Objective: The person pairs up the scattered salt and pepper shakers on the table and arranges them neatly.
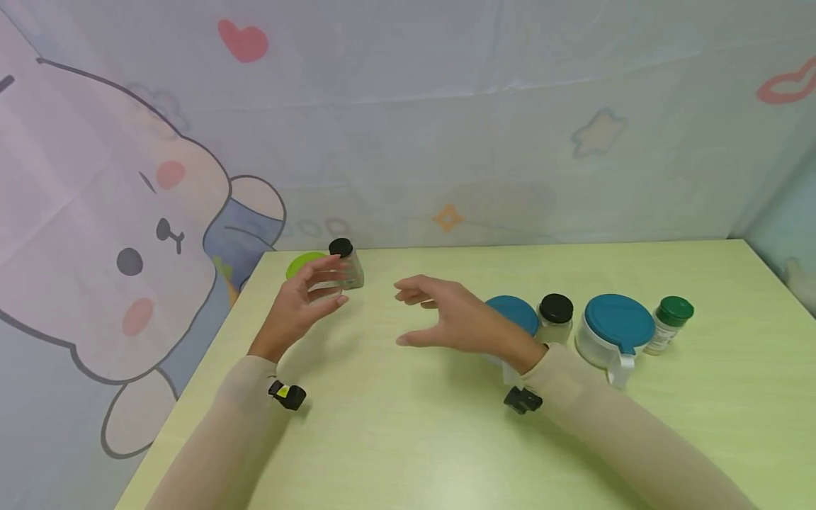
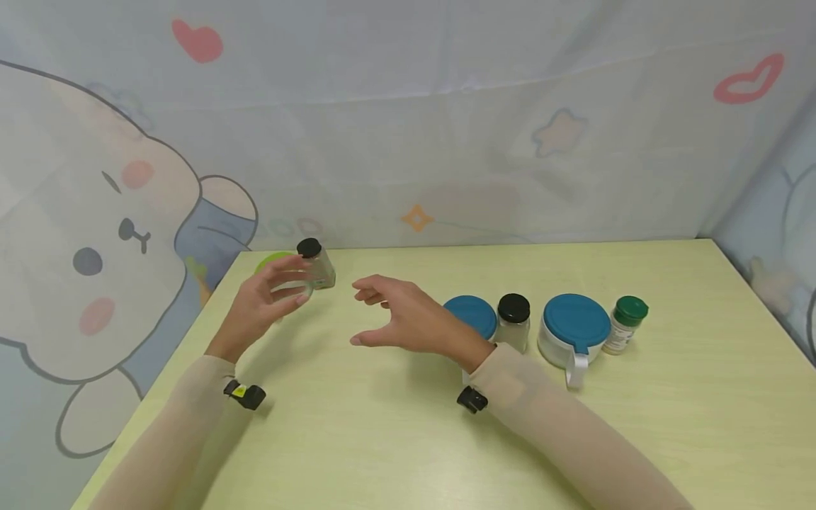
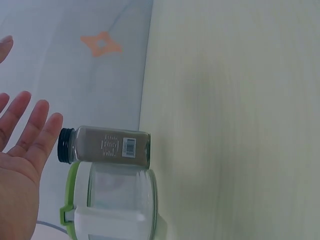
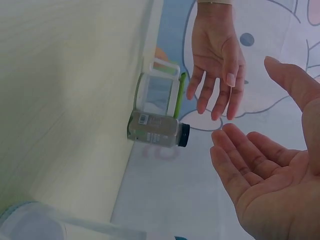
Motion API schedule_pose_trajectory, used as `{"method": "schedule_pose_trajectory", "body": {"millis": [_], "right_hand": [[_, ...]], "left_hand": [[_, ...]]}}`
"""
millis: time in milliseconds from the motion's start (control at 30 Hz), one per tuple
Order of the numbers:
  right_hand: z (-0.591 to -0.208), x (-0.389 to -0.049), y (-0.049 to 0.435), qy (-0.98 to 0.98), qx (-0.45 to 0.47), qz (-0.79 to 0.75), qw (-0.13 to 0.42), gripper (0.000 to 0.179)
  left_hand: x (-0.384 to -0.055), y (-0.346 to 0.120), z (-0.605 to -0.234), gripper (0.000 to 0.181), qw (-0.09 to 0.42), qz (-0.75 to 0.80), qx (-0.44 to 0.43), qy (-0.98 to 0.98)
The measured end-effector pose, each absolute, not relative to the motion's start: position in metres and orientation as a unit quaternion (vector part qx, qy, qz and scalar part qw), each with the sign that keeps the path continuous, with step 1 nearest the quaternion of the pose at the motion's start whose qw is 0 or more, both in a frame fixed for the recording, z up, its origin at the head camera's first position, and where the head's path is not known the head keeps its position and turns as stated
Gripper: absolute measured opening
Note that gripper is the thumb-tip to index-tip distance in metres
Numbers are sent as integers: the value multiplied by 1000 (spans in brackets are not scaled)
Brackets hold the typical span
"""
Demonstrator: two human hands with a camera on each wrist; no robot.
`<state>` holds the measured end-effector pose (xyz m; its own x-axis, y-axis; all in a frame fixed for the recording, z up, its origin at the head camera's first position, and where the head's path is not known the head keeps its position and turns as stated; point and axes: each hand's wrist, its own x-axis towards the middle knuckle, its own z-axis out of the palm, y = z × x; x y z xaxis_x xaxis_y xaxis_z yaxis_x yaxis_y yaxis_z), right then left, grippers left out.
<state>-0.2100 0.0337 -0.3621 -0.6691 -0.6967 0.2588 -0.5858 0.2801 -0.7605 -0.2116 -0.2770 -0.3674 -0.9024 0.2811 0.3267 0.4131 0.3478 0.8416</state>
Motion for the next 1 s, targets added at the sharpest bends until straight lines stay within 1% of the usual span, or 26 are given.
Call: {"method": "schedule_pose_trajectory", "body": {"millis": [233, 600, 833, 1000], "right_hand": [[-361, -211, 26, 796, -393, -455, 71, 76], [-362, -213, 15, 797, -383, -460, 77, 76], [-362, -218, 7, 805, -376, -453, 70, 77], [-360, -223, 1, 808, -375, -449, 70, 78]], "left_hand": [[-210, -288, -366, 60, 82, -538, -205, -813], [-210, -304, -364, 61, 109, -539, -196, -812], [-229, -326, -384, 63, 127, -543, -196, -807], [-231, -329, -385, 64, 131, -541, -194, -808]]}}
